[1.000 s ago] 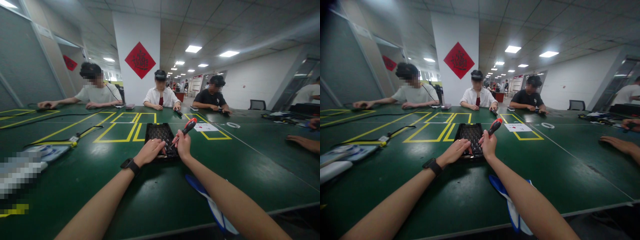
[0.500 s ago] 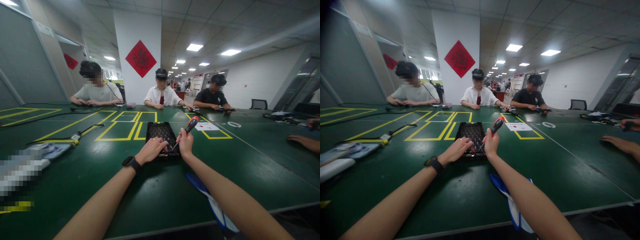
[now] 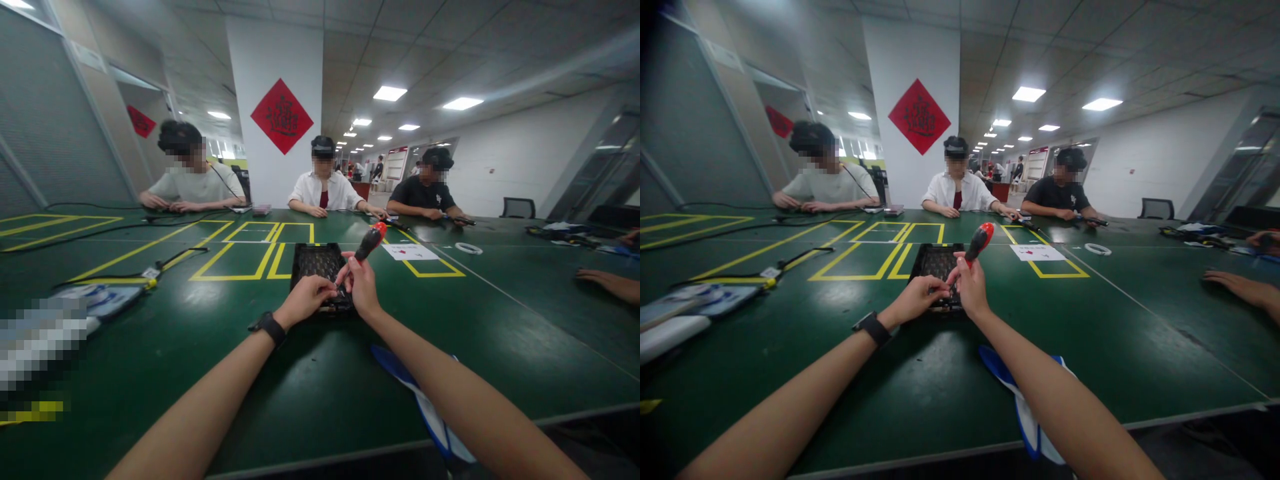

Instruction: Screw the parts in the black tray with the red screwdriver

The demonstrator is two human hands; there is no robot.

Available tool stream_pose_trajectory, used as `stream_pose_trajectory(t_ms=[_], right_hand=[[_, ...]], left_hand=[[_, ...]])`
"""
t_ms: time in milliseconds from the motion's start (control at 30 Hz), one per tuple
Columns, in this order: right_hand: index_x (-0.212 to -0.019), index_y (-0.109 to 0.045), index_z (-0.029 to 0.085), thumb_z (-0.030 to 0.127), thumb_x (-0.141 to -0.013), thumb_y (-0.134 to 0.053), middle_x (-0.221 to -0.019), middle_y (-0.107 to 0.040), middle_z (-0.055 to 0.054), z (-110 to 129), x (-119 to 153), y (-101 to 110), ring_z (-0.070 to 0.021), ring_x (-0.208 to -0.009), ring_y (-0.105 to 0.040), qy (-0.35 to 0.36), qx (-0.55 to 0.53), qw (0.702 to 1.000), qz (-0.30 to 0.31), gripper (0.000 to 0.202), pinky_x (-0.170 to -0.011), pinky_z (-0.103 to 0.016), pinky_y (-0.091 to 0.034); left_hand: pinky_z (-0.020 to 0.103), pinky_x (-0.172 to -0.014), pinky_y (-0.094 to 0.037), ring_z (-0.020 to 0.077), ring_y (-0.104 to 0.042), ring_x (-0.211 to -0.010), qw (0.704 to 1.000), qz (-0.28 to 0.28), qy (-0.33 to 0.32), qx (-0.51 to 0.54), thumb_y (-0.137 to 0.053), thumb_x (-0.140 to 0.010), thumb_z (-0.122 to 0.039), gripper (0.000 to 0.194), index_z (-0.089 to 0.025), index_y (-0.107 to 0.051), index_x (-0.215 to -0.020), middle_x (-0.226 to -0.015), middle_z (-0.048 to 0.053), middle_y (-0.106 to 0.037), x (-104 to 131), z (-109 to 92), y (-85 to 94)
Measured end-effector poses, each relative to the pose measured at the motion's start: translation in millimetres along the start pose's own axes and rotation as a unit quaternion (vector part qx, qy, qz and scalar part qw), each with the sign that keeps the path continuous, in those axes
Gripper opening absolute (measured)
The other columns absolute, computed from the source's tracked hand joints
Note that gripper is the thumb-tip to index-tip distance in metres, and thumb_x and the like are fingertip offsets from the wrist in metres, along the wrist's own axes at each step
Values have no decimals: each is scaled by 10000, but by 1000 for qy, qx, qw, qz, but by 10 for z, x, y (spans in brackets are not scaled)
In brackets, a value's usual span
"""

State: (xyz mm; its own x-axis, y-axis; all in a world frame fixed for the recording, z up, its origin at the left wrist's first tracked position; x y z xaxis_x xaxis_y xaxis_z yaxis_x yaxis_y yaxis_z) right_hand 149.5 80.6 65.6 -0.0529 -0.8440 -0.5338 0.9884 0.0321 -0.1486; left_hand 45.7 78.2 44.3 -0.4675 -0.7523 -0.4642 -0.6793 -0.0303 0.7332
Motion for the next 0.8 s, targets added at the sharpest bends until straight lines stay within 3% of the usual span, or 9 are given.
stream_pose_trajectory(t_ms=[100, 300, 533, 667, 800], right_hand=[[-1017, -475, 186, 449, -832, -398, -516, -534, 58, 9, 12, -81, -46, -358, -366, -1, -3, 999, 40, 331, -363, -148, -285], [-1008, -468, 196, 452, -820, -422, -533, -521, 66, 35, 34, -80, -40, -369, -372, 2, 1, 1000, 25, 321, -375, -143, -300], [-1073, -465, 189, 448, -837, -381, -525, -526, 62, -42, 42, -122, -44, -360, -356, -11, -13, 999, 51, 360, -368, -147, -287], [-1063, -462, 195, 448, -827, -404, -518, -524, 67, -23, 46, -128, -42, -360, -366, -9, -9, 999, 50, 350, -367, -144, -272], [-1073, -455, 199, 453, -822, -409, -519, -530, 71, -31, 43, -150, -40, -346, -359, -16, -12, 998, 61, 360, -354, -142, -265]], left_hand=[[227, -653, -380, 131, -560, -685, 1000, 1, -11, 9, -502, -814, -297, 208, -169, -665, -808, -750, 20, -660, 2, -31, -4], [223, -592, -366, 128, -535, -626, 999, -24, 23, -6, -609, -721, -361, 205, -158, -642, -727, -675, 7, -632, 6, 5, 34], [223, -668, -390, 130, -564, -714, 998, 2, -6, 69, -517, -793, -299, 186, -168, -649, -801, -771, 6, -657, 16, -8, -17], [221, -591, -377, 123, -524, -623, 998, -30, 35, 41, -608, -708, -392, 253, -148, -629, -771, -677, 0, -617, 19, 89, 7], [218, -576, -372, 121, -512, -603, 998, -7, 48, 41, -592, -719, -396, 263, -138, -635, -742, -644, -2, -606, 19, 111, -24]])
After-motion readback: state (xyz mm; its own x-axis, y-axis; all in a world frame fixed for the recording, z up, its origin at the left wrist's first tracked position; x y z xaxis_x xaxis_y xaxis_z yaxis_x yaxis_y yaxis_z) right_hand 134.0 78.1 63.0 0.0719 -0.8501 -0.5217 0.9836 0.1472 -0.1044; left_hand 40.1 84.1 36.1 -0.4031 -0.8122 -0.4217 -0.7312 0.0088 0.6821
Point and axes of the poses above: each hand's wrist, its own x-axis away from the middle knuckle, its own y-axis out of the back of the hand, z = x × y, the point moved 9 cm from there along -x, towards the middle knuckle
